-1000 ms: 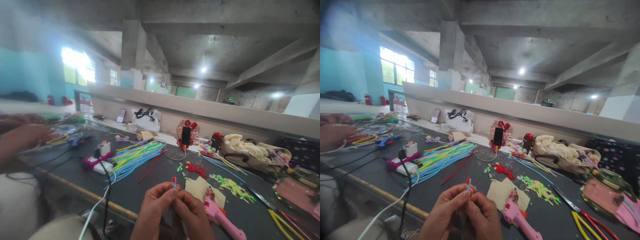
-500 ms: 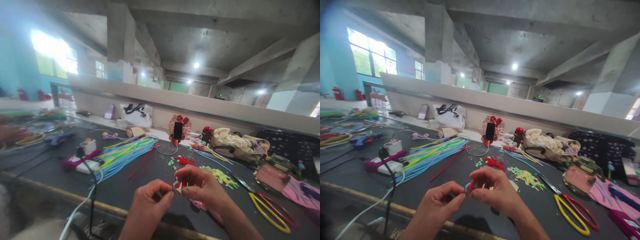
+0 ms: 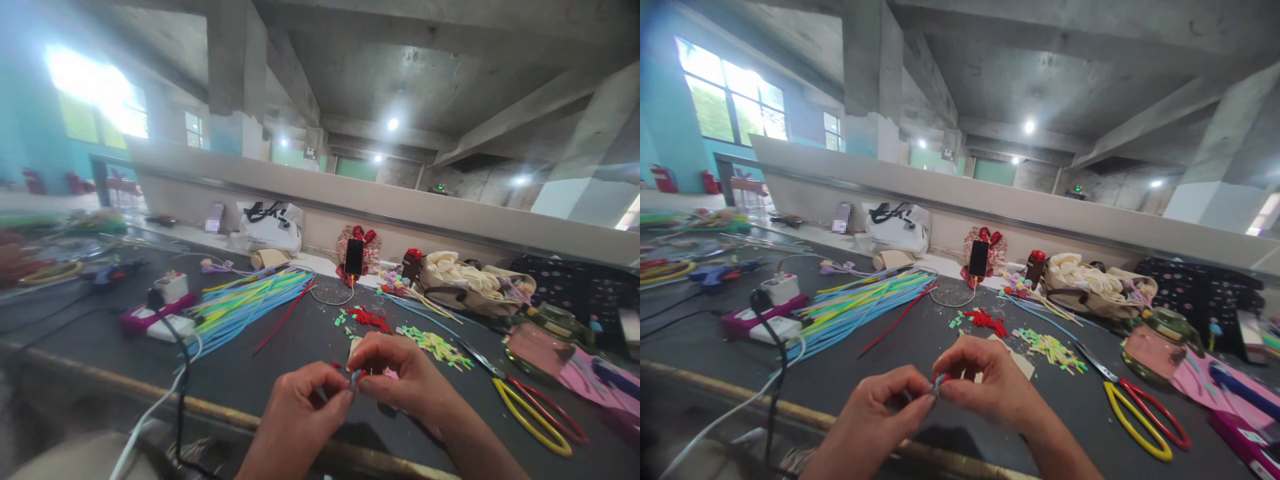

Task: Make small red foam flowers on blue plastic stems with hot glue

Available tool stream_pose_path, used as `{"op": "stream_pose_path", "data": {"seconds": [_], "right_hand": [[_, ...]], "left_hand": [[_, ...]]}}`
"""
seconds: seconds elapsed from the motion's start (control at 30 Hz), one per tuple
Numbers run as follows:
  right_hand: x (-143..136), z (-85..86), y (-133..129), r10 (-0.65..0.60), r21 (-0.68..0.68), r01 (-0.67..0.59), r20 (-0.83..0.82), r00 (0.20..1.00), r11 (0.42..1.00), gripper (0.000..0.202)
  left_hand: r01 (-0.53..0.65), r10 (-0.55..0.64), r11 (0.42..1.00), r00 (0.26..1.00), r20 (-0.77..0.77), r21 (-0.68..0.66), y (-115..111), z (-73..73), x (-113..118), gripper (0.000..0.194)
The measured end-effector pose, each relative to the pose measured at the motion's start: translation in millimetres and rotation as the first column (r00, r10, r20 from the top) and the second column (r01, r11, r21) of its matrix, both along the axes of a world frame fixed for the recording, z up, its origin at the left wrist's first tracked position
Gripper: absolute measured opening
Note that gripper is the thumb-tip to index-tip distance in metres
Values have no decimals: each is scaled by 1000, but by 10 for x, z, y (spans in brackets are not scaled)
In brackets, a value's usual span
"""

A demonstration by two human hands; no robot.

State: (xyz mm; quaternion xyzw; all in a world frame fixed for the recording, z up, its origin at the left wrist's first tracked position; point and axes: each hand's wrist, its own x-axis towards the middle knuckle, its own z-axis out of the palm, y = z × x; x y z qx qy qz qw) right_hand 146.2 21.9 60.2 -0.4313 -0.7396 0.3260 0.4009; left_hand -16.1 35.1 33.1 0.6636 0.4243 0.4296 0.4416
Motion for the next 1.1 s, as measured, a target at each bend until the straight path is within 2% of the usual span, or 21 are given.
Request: {"op": "stream_pose_path", "data": {"seconds": [0.13,0.4,0.53,0.6,0.7,0.77,0.9,1.03,1.1], "right_hand": [[-14,-11,15,-33,21,32,40,999,999,7],[-43,-31,32,-57,36,52,134,989,998,8],[-4,-58,25,-39,3,39,59,998,999,36],[29,-84,26,-82,-12,82,-26,996,997,40],[67,-171,45,-232,-75,224,-133,964,972,21],[64,-266,69,-279,-132,259,-166,946,957,17],[-75,-491,122,-226,-156,194,-224,948,969,21],[-387,-680,173,-154,12,158,-172,973,987,24],[-561,-749,205,-128,7,134,-239,962,991,27]], "left_hand": [[-1,1,1000,1000,-22,22,-3,-6,-6,12],[0,0,1000,999,37,10,3,-25,23,11],[26,-22,999,997,77,-48,55,-50,-24,13],[63,-43,992,984,171,-113,93,-75,-64,15],[134,-47,968,928,370,-214,136,-114,-115,17],[181,-25,942,877,479,-282,148,-126,-135,17],[296,3,893,751,661,-340,164,-135,-167,16],[345,63,869,634,771,-355,213,-202,-216,14],[372,69,854,612,788,-363,244,-259,-244,18]]}}
